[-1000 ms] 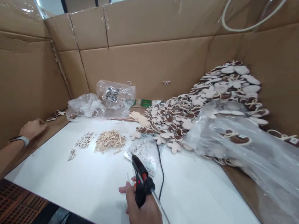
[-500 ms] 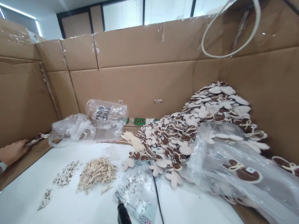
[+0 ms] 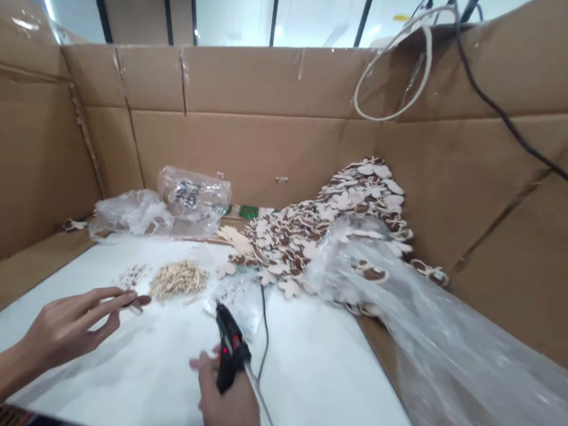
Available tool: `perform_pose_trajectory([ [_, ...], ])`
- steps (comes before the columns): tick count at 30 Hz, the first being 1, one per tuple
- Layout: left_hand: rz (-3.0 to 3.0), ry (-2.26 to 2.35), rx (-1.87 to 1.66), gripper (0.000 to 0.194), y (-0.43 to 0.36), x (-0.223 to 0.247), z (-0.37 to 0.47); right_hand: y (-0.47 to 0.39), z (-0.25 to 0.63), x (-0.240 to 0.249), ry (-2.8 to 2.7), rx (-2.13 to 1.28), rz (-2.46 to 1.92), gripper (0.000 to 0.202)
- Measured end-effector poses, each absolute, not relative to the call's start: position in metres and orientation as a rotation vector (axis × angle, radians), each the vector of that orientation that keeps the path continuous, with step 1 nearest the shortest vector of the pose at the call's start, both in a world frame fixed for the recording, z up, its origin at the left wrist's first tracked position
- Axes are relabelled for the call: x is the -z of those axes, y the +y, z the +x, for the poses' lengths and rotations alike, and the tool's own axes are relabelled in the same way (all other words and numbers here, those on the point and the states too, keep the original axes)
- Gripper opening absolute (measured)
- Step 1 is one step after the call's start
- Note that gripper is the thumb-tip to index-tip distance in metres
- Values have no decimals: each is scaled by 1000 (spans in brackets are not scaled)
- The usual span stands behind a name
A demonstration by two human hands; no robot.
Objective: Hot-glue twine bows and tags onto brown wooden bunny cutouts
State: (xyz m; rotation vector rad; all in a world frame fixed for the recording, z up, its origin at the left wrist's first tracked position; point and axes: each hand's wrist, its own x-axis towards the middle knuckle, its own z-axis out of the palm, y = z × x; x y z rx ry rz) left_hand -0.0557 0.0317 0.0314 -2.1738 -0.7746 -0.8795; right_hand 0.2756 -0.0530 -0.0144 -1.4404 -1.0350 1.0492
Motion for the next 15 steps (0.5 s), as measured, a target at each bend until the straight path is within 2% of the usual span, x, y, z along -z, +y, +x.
perform_pose_trajectory([
  [3, -2255, -681, 944, 54, 5, -37, -14, -55, 264, 11, -1042, -1084, -1329, 60],
  [9, -2407, -550, 1027, 35, -28, -24, 11, -66, 251, 7, -1012, -1143, -1167, 56],
  [15, -2566, -636, 1149, 34, -40, -10, 18, -54, 253, 8, -1015, -1165, -1086, 63],
])
